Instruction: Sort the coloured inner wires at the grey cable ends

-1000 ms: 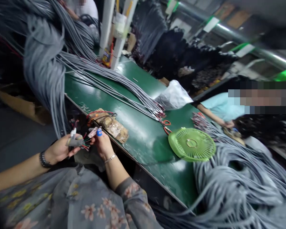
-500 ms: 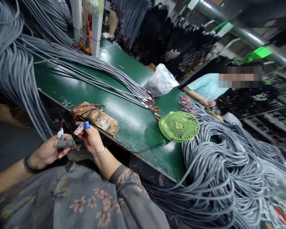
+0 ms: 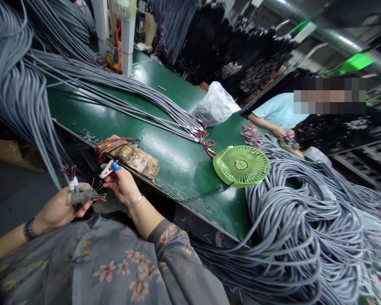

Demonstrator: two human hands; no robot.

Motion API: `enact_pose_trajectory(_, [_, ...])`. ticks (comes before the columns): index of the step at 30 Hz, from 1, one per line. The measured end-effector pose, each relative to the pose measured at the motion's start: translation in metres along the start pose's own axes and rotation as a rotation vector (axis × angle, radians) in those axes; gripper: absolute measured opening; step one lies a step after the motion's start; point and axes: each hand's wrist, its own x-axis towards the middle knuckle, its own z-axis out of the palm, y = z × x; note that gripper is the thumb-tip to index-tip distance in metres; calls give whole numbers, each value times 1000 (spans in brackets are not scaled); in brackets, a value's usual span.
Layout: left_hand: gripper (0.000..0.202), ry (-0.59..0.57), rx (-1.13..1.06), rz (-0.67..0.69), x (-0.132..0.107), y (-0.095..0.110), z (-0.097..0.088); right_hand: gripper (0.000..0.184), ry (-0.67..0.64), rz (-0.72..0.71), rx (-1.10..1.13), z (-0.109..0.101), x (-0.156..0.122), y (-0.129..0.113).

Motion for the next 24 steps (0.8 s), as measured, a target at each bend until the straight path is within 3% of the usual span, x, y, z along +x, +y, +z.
enact_pose_trajectory(3, [44,48,-47,40,-4,2,5,38,11,-27,7,0,-1,1])
enact_pose_trajectory(8, [42,103,-72,18,-3,3,13,42,25,1,57,4,-4,0])
enact_pose_trajectory(24, [33,160,-84,-36,6,1,19,37,45,-24,112,11,-5,-1])
